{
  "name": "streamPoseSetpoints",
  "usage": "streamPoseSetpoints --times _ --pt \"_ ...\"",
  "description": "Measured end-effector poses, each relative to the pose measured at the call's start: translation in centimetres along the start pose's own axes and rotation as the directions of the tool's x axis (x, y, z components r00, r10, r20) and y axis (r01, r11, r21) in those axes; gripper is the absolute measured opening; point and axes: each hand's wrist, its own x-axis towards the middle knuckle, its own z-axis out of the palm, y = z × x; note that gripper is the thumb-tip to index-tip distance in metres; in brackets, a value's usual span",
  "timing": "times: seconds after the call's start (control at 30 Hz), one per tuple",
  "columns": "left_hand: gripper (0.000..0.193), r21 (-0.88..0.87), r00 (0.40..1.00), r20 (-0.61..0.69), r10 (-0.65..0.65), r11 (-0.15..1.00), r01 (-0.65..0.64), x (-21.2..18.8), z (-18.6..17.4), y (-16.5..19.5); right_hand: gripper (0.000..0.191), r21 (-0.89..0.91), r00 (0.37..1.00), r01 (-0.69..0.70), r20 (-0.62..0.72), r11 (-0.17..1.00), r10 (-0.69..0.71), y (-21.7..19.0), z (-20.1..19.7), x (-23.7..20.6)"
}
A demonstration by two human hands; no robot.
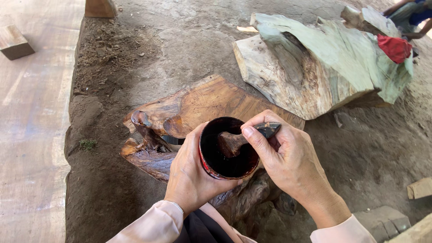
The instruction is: The person applies dark varnish to a large, irregular wooden object using a brush. They hold a can of varnish in one hand and repeatedly dip the brush to coat the surface, working on the side and underside of the object.
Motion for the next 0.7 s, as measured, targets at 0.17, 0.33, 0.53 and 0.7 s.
streamPoseSetpoints --times 0.17,0.33,0.53,0.7 --pt "0.103 -0.024 1.000 0.009 0.028 0.999 -0.028 -3.9 0.1 0.4 0.022 -0.015 0.992 -0.055 -0.116 0.998 0.053 -0.5 0.7 -5.4" --pt "0.102 -0.005 1.000 0.009 -0.007 1.000 0.007 -8.3 1.7 1.7 0.019 0.005 0.982 0.040 -0.184 0.999 -0.038 -0.3 0.7 -11.7" --pt "0.104 -0.112 0.984 0.177 0.002 0.994 0.018 -12.6 2.7 4.2 0.019 -0.021 0.953 -0.150 -0.268 0.989 0.139 0.0 -0.9 -17.3" --pt "0.108 -0.091 0.985 0.169 0.038 0.996 -0.023 -14.3 2.4 5.2 0.021 -0.031 0.907 -0.272 -0.341 0.962 0.246 -0.3 -1.6 -19.7"
